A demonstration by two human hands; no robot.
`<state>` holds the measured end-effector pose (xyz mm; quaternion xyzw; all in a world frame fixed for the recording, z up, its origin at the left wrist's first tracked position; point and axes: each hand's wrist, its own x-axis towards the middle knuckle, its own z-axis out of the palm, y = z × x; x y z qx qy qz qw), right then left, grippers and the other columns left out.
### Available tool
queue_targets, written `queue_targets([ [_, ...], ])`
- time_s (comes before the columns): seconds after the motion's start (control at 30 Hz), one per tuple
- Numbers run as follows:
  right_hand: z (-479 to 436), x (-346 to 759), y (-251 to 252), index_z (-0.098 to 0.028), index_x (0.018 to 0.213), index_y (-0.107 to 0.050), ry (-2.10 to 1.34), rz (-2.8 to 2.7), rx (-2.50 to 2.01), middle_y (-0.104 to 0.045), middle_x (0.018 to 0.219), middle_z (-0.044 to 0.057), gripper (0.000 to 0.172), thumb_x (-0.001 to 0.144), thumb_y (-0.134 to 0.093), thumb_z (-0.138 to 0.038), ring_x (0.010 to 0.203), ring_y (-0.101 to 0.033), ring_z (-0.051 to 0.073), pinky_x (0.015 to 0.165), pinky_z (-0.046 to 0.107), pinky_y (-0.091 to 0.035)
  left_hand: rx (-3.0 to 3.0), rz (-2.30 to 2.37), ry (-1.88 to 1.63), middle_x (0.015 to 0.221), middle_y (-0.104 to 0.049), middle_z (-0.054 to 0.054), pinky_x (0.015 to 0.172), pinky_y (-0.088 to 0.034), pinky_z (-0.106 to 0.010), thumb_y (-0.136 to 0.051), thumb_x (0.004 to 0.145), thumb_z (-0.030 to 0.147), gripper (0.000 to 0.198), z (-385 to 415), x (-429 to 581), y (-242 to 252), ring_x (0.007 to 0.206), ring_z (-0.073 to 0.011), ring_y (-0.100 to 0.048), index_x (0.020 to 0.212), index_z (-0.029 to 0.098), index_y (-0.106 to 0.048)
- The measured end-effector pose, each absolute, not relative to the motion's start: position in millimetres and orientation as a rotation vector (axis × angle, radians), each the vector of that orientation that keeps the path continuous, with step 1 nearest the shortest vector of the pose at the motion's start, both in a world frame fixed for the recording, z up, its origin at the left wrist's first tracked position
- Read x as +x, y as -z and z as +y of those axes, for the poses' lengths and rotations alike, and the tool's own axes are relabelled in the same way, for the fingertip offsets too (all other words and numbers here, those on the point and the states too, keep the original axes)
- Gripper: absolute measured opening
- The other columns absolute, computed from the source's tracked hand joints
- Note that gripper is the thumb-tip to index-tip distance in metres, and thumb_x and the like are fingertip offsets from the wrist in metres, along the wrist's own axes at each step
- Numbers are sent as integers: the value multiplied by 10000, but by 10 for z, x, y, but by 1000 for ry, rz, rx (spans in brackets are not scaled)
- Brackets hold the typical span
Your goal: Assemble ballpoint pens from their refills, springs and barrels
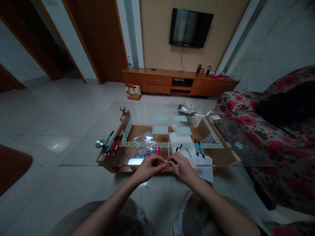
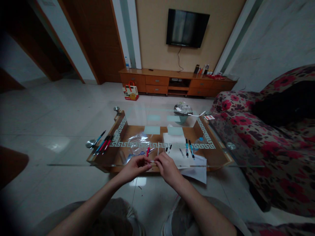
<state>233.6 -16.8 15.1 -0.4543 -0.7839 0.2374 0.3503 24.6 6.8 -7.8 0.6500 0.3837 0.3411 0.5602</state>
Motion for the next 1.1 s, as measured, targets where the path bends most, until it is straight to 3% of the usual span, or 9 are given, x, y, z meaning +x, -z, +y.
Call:
queue_targets([
  [0.7,-207,2168,-166,-228,924,-698,-712,-1828,-1158,-660,883,52,100,891,-605,-207,827,-620,189,737,306,-506,1621,1006,-866,796,-753,-56,674,-542,-261,-674,849,426,288,78,189,-23,728,-176,-699,924,159,-753],
  [1.1,-158,2144,8,-206,983,-668,-1032,-1477,-1175,-701,936,50,169,853,-663,-314,858,-669,184,792,314,-548,1597,994,-875,784,-745,-58,665,-539,-264,-638,873,447,310,59,190,-51,718,-172,-689,914,159,-746],
])
